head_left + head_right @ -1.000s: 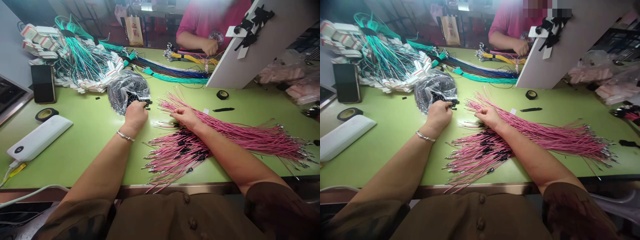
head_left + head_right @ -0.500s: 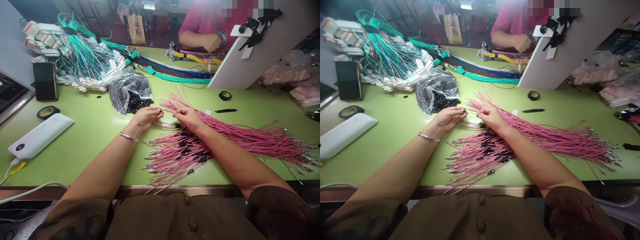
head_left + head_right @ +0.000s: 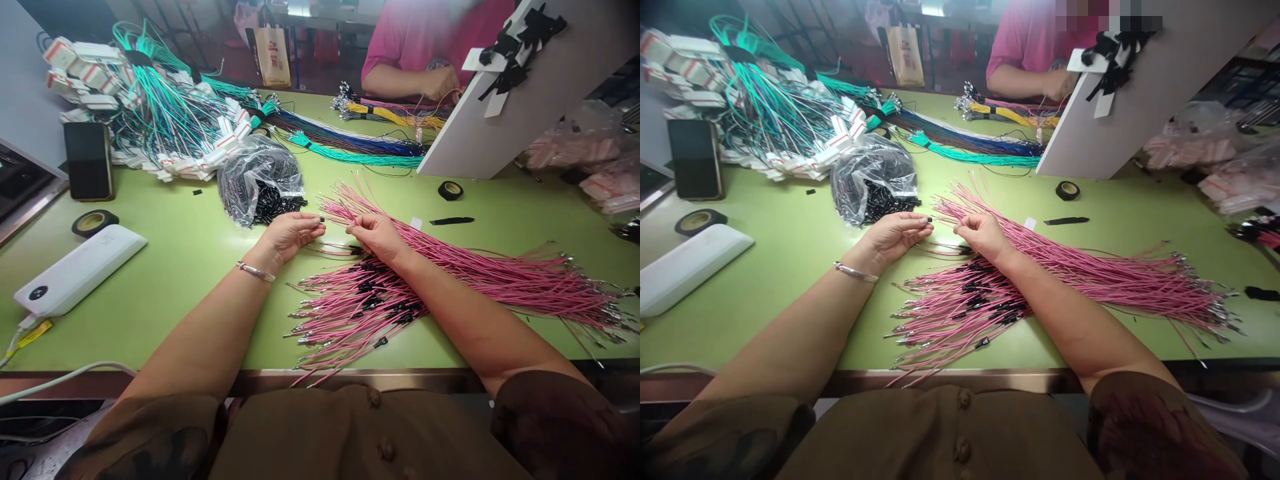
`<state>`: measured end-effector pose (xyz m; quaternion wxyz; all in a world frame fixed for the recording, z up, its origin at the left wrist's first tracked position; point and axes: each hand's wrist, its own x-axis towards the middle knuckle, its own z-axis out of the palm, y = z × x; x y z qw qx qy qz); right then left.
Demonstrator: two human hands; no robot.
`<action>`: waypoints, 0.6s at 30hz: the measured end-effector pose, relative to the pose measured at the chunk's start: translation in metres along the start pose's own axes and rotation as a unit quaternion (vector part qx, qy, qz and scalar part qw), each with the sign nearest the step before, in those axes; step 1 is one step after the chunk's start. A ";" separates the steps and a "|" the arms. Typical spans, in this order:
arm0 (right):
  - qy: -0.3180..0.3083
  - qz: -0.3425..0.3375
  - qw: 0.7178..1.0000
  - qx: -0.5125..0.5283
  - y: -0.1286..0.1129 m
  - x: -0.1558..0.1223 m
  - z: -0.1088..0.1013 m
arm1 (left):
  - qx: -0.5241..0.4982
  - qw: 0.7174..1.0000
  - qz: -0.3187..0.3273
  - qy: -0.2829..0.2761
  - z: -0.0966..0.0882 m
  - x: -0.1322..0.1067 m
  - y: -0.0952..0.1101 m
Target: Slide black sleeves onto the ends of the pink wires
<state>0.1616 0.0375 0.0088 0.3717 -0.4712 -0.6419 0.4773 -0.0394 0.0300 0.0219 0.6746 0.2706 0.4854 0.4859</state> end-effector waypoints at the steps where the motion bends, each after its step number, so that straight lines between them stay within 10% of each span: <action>1: 0.000 -0.004 1.000 -0.004 -0.001 -0.001 0.000 | -0.001 1.000 0.002 0.002 0.000 0.000 0.000; 18: -0.087 0.004 0.996 -0.024 0.001 0.000 -0.005 | 0.273 0.951 0.115 -0.092 0.003 -0.001 -0.015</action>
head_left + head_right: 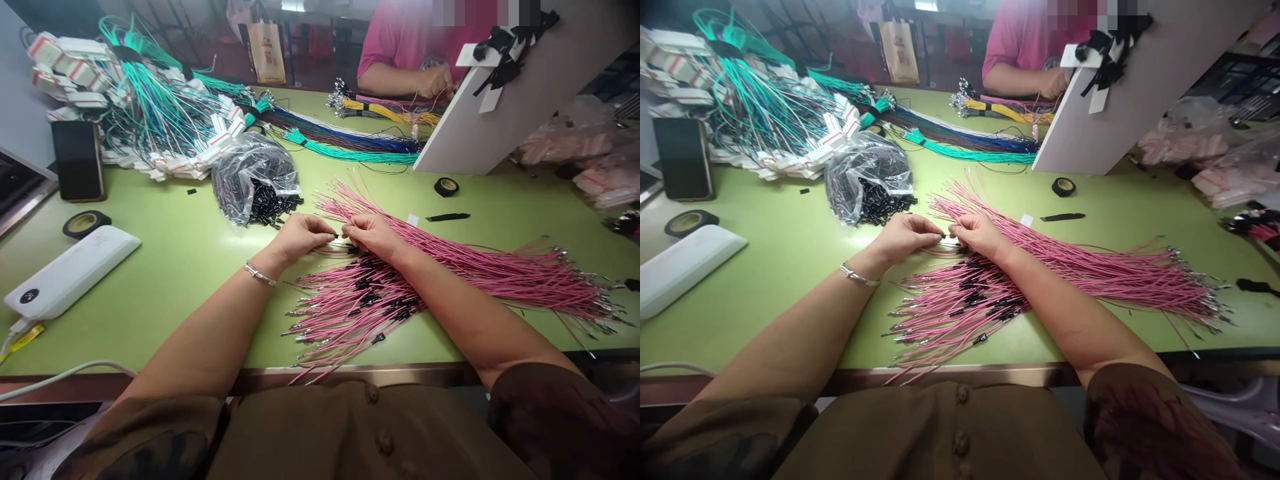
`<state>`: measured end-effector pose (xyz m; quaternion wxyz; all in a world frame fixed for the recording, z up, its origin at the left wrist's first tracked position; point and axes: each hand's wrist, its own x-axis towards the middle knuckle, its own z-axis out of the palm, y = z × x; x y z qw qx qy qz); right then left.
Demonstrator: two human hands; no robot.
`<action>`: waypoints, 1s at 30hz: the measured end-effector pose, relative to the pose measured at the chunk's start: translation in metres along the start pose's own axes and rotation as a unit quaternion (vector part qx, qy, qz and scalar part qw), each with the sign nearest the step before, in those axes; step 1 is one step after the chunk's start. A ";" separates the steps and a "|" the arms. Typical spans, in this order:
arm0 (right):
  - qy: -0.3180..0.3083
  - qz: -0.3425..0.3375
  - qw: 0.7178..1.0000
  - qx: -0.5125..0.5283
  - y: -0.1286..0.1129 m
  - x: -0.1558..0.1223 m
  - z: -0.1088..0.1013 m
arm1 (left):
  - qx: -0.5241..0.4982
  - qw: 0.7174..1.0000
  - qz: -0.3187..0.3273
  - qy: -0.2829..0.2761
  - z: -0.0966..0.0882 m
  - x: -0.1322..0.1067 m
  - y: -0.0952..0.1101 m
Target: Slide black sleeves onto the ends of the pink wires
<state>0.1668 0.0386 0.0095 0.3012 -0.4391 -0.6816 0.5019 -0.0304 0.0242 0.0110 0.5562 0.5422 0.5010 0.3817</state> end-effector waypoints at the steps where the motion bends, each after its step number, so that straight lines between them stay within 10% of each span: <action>1: 0.006 -0.007 1.000 -0.005 0.000 0.000 0.000 | 0.002 1.000 0.008 0.010 0.001 0.000 0.001; 18: 0.004 -0.003 1.000 -0.003 -0.004 -0.004 0.002 | 0.000 0.999 0.036 0.036 0.015 -0.001 0.002; 22: 0.090 0.022 0.995 0.048 0.002 0.001 0.000 | 0.103 0.990 0.092 0.044 0.017 -0.004 0.005; 26: 0.159 -0.030 0.986 0.044 0.007 0.006 -0.006 | 0.115 0.986 0.122 0.020 0.015 -0.001 -0.003; 30: 0.083 -0.101 0.989 -0.070 0.005 0.006 0.000 | 0.034 0.993 0.112 0.027 0.012 0.007 -0.015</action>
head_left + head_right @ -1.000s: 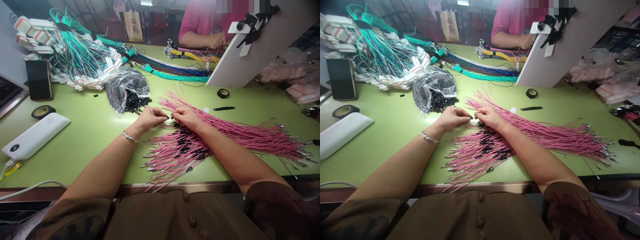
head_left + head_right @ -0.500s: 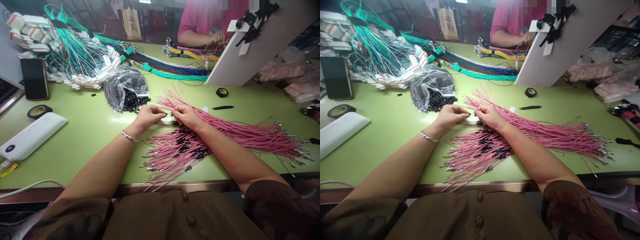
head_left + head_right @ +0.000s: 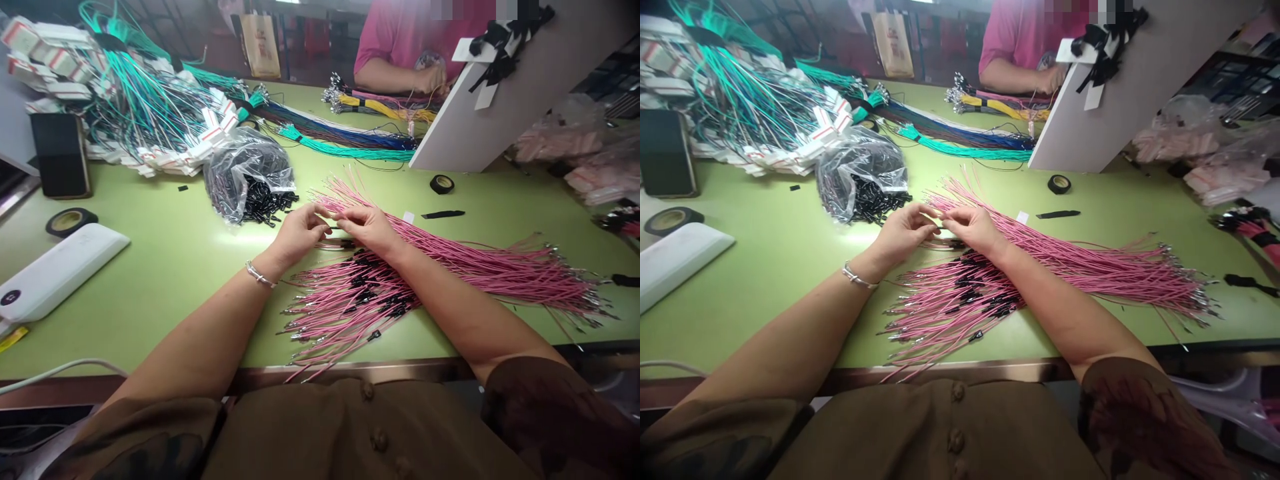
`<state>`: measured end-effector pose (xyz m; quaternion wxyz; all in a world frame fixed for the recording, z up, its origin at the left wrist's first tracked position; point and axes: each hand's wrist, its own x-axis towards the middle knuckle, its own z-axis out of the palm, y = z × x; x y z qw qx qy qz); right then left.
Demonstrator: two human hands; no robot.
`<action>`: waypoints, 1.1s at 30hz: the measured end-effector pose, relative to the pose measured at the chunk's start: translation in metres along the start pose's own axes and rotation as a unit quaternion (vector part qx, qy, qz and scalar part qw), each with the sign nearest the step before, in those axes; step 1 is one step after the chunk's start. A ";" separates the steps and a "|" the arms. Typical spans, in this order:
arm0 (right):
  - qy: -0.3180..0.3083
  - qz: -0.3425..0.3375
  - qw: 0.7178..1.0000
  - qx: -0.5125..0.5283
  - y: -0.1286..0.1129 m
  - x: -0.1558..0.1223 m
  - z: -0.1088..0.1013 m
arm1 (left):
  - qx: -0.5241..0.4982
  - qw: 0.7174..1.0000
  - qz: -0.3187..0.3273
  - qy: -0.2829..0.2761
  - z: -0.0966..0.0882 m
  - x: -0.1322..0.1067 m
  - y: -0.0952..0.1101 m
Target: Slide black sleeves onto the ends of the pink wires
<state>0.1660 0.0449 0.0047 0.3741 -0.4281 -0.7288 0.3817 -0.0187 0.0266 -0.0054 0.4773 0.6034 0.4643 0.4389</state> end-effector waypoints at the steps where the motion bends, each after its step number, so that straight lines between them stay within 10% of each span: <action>1: -0.014 -0.032 0.998 -0.045 -0.001 -0.001 0.002 | -0.018 1.000 -0.007 0.003 0.000 0.001 -0.002; 5: -0.020 -0.113 0.974 -0.194 -0.001 -0.002 0.001 | 0.015 1.000 -0.006 0.016 -0.003 0.001 0.001; 11: -0.098 -0.044 0.972 -0.210 0.002 0.002 -0.028 | 0.175 0.983 -0.024 -0.039 -0.010 -0.003 0.013; 22: -0.054 0.141 0.972 0.180 -0.007 -0.002 -0.001 | 0.270 0.921 0.028 -0.279 -0.017 -0.021 0.045; 28: -0.032 0.172 0.957 0.231 -0.002 0.000 0.002 | 0.444 0.890 0.066 0.077 -0.055 0.006 0.018; 33: -0.014 0.194 0.959 0.208 -0.007 0.001 0.005 | 0.513 0.850 0.089 0.084 -0.061 0.021 -0.012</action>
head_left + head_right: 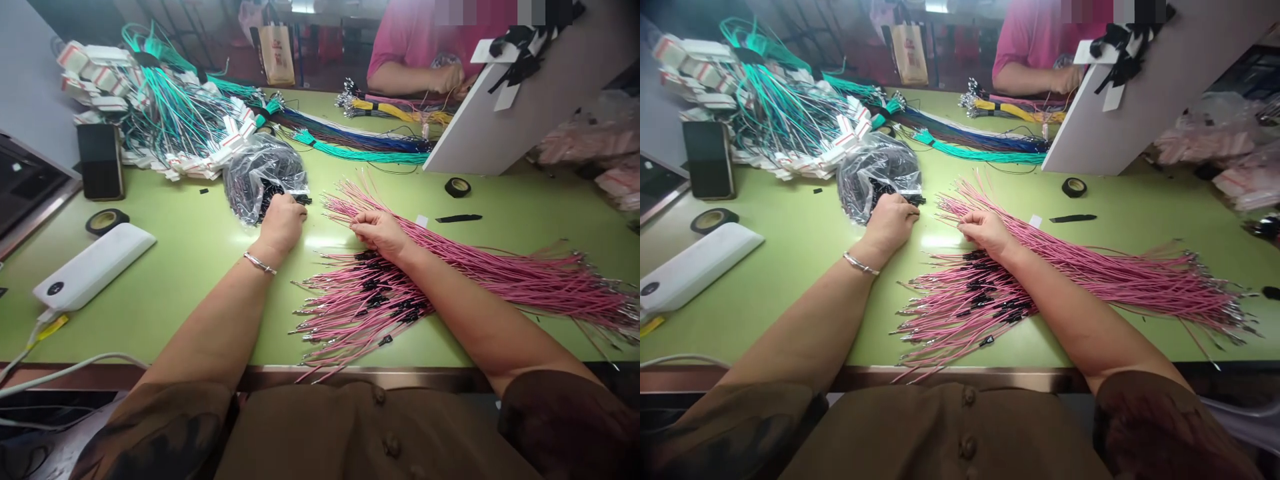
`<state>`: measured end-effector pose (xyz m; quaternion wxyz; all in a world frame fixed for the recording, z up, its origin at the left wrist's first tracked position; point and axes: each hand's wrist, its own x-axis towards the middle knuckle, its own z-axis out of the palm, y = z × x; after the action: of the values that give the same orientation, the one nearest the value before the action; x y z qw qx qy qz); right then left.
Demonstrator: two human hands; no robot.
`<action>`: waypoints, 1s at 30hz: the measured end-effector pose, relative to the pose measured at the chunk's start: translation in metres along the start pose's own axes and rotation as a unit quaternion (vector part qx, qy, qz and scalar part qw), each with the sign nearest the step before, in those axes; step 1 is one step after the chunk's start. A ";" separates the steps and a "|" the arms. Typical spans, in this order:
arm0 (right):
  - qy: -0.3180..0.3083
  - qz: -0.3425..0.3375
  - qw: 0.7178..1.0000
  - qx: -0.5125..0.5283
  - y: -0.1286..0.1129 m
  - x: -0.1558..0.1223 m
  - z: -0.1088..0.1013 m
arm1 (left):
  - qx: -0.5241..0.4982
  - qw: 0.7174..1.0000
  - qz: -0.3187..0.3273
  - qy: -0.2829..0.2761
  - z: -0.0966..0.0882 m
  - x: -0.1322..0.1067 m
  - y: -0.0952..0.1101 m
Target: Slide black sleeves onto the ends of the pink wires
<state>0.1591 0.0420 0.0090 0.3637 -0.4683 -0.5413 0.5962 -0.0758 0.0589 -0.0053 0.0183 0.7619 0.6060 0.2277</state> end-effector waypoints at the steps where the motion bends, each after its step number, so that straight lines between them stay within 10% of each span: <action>1: 0.003 -0.001 1.000 -0.006 0.000 0.000 0.001 | 0.009 1.000 0.003 -0.005 0.003 0.000 0.001; 6: -0.004 -0.014 0.999 -0.045 -0.001 -0.002 0.001 | -0.008 1.000 0.020 -0.003 0.005 -0.004 0.013; 10: 0.002 -0.018 0.998 -0.055 -0.002 -0.002 0.002 | -0.207 0.975 -0.071 0.043 -0.005 -0.007 0.023; 15: 0.015 -0.043 0.996 -0.079 0.001 -0.002 0.002 | -0.574 0.790 -0.213 -0.030 -0.010 -0.012 0.032; 18: 0.033 -0.055 0.993 -0.095 0.002 -0.003 0.002 | -0.636 0.734 -0.228 -0.071 -0.008 -0.013 0.035; 25: 0.021 -0.052 0.988 -0.144 -0.002 -0.006 0.002 | -0.631 0.740 -0.212 -0.091 -0.005 -0.014 0.033; 30: 0.009 -0.059 0.987 -0.151 -0.005 -0.008 0.002 | -0.544 0.815 -0.170 -0.103 -0.010 -0.015 0.034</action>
<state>0.1589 0.0349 0.0147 0.3281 -0.4908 -0.6483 0.4808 -0.0505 0.0337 0.0089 0.5306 0.5316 0.4979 0.4336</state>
